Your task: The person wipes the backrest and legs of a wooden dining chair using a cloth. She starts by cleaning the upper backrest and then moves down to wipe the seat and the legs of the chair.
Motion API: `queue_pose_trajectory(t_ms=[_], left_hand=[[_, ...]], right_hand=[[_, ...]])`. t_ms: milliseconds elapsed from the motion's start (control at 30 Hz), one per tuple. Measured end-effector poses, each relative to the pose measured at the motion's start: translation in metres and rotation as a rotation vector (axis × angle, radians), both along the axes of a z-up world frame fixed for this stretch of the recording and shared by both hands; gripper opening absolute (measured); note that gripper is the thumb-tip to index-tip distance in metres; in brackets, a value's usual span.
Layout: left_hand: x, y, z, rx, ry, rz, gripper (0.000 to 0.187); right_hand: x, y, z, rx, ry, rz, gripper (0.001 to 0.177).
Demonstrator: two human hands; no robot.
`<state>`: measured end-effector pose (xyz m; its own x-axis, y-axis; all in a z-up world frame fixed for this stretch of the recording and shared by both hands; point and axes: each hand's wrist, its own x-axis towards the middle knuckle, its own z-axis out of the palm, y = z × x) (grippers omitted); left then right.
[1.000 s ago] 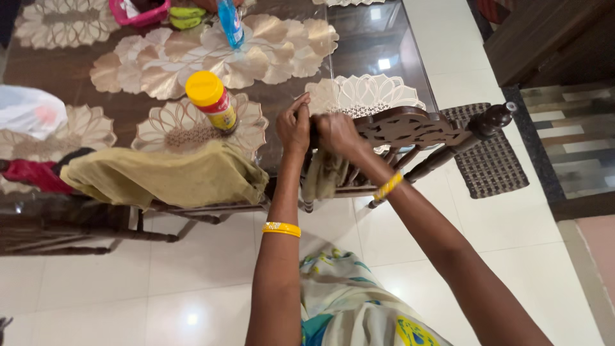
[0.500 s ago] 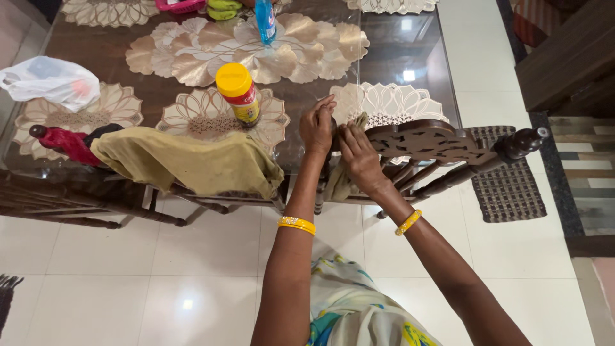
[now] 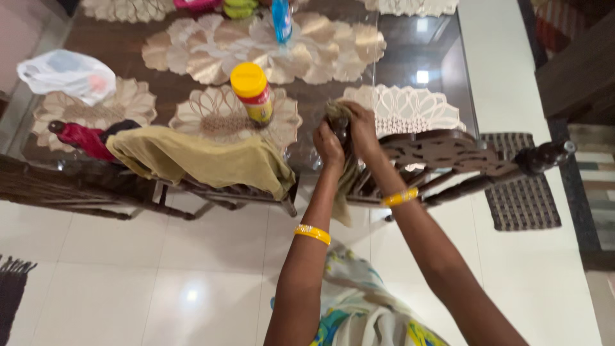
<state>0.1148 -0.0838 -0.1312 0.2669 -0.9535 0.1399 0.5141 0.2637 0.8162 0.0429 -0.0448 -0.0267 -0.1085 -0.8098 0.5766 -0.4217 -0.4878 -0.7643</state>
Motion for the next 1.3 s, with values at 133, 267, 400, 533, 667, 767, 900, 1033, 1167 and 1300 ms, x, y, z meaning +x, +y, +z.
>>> queue_pose_trajectory(t_ms=[133,267,400,533,667,767,900,1033,1167,1300], left_hand=[[-0.004,0.012,-0.012,0.008,0.252,-0.106,0.051],[-0.003,0.020,-0.020,0.137,0.321,-0.117,0.047],[0.001,0.016,-0.028,0.024,0.279,-0.179,0.050],[-0.004,0.008,-0.035,0.036,0.168,-0.106,0.047],[0.007,0.010,-0.031,0.045,0.278,-0.258,0.047],[0.017,0.015,-0.015,-0.189,0.405,-0.576,0.049],[0.029,0.036,0.000,-0.172,0.428,-0.795,0.054],[0.038,0.055,0.027,0.025,0.013,-0.503,0.048],[0.037,0.051,0.063,-0.004,-0.342,-0.268,0.037],[0.046,0.059,0.070,0.037,-0.473,-0.243,0.037]], right_hand=[[0.003,-0.011,-0.003,0.505,-0.472,0.057,0.027],[0.026,0.024,0.002,0.228,-0.359,-0.155,0.031],[0.060,0.087,0.002,-0.048,-0.161,-0.297,0.036],[0.054,0.110,-0.027,0.078,-0.261,-0.365,0.033],[0.016,0.133,-0.036,-0.197,0.271,-0.260,0.032],[0.008,0.114,0.001,-0.421,0.881,-0.137,0.029],[0.032,0.081,0.054,-0.490,1.562,-0.042,0.039],[0.064,0.048,0.066,0.061,2.052,0.050,0.024],[0.074,0.030,0.048,0.105,1.947,-0.023,0.023],[0.050,0.058,0.047,-0.292,1.967,-0.091,0.031]])
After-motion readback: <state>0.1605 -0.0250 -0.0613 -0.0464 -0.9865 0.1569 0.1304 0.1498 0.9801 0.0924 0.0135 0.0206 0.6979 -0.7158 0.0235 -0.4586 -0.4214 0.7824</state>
